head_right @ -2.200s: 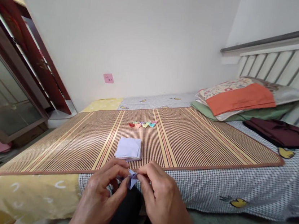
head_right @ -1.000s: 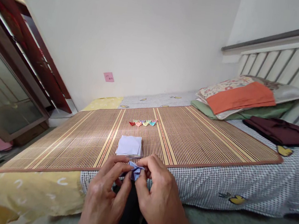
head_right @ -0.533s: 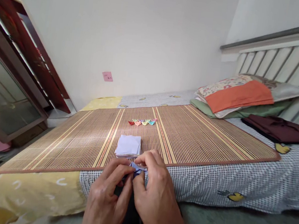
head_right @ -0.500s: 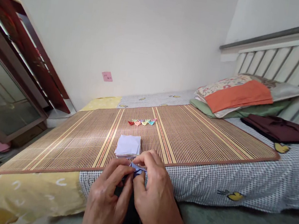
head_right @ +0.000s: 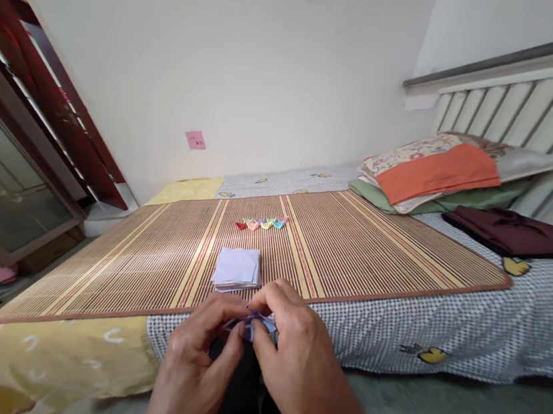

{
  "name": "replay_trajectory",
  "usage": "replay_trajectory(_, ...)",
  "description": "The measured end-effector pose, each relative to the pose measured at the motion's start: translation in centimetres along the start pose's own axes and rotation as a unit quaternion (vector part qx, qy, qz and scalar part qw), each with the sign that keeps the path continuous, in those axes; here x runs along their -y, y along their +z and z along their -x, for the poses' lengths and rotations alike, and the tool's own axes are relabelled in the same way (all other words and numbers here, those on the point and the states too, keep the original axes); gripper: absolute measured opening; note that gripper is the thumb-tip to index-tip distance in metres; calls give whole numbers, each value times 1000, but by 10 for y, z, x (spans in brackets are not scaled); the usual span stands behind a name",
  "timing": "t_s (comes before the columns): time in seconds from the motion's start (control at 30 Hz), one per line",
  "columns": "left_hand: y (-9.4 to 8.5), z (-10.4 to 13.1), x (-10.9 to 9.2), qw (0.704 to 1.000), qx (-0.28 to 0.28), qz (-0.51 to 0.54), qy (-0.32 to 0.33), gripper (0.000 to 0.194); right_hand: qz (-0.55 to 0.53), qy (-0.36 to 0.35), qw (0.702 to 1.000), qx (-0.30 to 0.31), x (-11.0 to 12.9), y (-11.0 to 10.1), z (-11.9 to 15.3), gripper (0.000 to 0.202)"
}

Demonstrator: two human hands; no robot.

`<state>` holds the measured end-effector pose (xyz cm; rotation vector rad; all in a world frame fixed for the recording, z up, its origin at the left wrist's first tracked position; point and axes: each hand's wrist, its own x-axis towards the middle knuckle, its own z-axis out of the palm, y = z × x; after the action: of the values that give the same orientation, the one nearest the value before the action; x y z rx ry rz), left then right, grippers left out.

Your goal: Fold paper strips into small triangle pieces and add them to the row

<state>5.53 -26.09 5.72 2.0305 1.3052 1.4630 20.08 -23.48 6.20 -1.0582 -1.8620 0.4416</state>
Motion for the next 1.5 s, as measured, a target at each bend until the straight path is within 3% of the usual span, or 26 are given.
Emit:
replay_trajectory(0.13, 0, -1, 1, 997, 26, 40, -62, 22, 82, -10, 997, 9, 0, -3, -2, 26)
replay_trajectory(0.3, 0, -3, -3, 997, 7, 32, -68, 22, 153, -54, 987, 4, 1, -3, -3, 30)
replay_trajectory(0.5, 1, -4, -1, 990, 25, 67, -120, 21, 166, -101, 981, 8, 2, -2, 0, 27)
replay_trajectory(0.77, -3, -2, 8, 980, 50, 96, -168, 15, 155, -84, 984, 33, 1, 0, 2, 23)
replay_trajectory(0.9, -4, -5, 5, 980, 63, 99, -160, 17, 150, -70, 984, 60, 3, -2, 1, 21)
replay_trajectory(1.13, -16, -7, 5, 973, 110, 136, -147, 16, 104, -83, 978, 163, 8, -18, -11, 25)
replay_trajectory(1.2, -17, -4, 8, 957, 100, 204, -179, 21, 85, -74, 978, 175, 9, -23, -15, 27)
replay_trajectory(1.27, -12, 0, 12, 918, 68, 318, -226, 32, 73, -46, 981, 176, 10, -25, -17, 27)
replay_trajectory(1.33, -4, 4, 13, 835, 52, 463, -294, 47, 59, -15, 984, 168, 13, -21, -17, 26)
replay_trajectory(1.4, 5, 8, 13, 778, 39, 546, -308, 53, 41, -2, 988, 151, 15, -12, -14, 25)
replay_trajectory(1.5, 11, 12, 11, 756, -15, 573, -314, 47, 24, -12, 991, 130, 16, 5, -8, 23)
